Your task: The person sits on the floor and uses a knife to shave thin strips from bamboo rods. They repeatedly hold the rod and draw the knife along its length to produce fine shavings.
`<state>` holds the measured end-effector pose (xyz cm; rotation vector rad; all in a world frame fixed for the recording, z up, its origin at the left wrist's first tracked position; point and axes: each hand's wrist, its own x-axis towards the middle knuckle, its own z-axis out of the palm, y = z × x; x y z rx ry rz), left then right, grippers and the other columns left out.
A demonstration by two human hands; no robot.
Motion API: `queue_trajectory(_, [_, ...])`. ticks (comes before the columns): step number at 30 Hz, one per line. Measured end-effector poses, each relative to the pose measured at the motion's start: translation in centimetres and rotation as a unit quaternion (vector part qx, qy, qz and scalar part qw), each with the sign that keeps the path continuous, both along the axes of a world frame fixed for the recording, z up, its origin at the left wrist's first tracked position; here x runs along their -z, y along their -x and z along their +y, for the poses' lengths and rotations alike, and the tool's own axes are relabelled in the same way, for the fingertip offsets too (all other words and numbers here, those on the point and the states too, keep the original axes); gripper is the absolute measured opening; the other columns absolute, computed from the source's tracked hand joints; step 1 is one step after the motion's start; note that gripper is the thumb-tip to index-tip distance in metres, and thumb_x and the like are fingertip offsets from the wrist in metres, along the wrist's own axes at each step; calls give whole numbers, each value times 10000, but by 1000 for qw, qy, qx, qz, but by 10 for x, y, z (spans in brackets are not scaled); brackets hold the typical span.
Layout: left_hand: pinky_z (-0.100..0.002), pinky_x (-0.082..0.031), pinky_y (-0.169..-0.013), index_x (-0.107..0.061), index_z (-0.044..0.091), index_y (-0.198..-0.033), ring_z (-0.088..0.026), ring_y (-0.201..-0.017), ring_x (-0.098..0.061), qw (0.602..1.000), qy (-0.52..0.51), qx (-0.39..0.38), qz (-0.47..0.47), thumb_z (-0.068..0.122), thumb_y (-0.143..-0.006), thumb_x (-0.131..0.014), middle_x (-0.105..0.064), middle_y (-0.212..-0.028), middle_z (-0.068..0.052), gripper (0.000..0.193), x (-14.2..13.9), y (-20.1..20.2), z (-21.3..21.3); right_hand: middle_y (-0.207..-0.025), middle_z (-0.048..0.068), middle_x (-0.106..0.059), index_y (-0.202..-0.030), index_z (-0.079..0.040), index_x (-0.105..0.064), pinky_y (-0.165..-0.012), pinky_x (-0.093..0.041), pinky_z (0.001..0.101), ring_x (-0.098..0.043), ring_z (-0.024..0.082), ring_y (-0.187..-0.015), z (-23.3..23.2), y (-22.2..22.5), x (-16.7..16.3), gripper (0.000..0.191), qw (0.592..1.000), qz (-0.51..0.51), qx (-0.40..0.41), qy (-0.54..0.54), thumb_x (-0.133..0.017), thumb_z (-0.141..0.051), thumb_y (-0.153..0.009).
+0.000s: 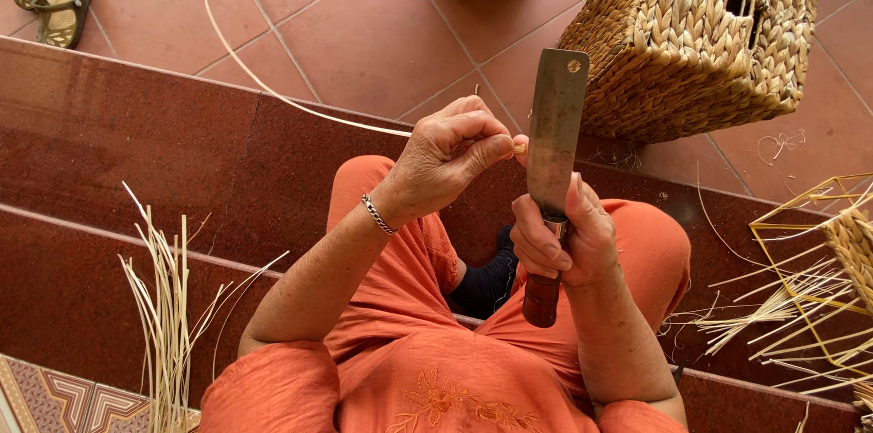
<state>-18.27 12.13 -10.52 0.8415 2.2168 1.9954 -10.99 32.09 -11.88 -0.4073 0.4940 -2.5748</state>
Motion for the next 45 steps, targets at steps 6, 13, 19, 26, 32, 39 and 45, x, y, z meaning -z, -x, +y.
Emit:
queue_trajectory(6, [-237,-428,-668,-749,44,-1004,-74,-792,-494,1000,-9,1,11,186,-1017,-734,-564,-895,19,143,1,-1,-1,-666,63,-487,-1643,-57,-273,-400,-364,240,-369,80,-447,0,0,5,615,1000,15,-5,-3,-466,-346,-1135])
queue_trajectory(13, [-239,-401,-634,-757,53,-984,-75,-751,-452,1000,-14,6,4,192,-1007,-741,-543,-865,27,142,2,-3,1,-642,65,-493,-1625,-35,-302,-383,-361,240,-375,77,-434,-2,0,7,589,1000,27,7,3,-461,-340,-1147])
queue_trajectory(19, [-244,-379,-629,-759,47,-1018,-74,-734,-426,1000,-11,0,-4,202,-1023,-721,-535,-853,26,159,3,-4,3,-636,63,-494,-1618,-36,-320,-386,-352,234,-381,80,-430,-7,-2,6,578,997,44,48,-37,-423,-365,-1154])
queue_trajectory(26, [-247,-393,-633,-742,45,-1006,-73,-732,-452,1000,-10,3,-2,191,-1032,-712,-565,-852,20,151,1,-6,4,-631,56,-495,-1598,-38,-351,-387,-350,238,-389,83,-428,-8,-2,6,545,993,63,69,-66,-411,-361,-1164])
queue_trajectory(32, [-259,-430,-653,-735,43,-995,-87,-751,-493,1000,5,-2,11,170,-1024,-718,-590,-860,6,131,-3,-7,0,-631,58,-495,-1592,-34,-359,-387,-341,226,-385,79,-428,-9,-2,8,536,994,57,62,-70,-403,-359,-1169])
queue_trajectory(39, [-302,-471,-717,-709,44,-949,-157,-808,-543,991,49,-43,114,130,-990,-757,-596,-850,-22,106,-7,-9,0,-642,64,-494,-1586,-69,-384,-381,-336,228,-384,81,-429,-10,0,13,511,994,65,64,-69,-419,-351,-1162])
queue_trajectory(45, [-296,-491,-717,-695,47,-946,-158,-816,-561,990,48,-55,124,125,-982,-765,-603,-857,-18,111,-8,-11,3,-645,64,-492,-1569,-76,-398,-378,-333,228,-380,81,-430,-9,0,14,498,996,44,55,-51,-427,-356,-1159])
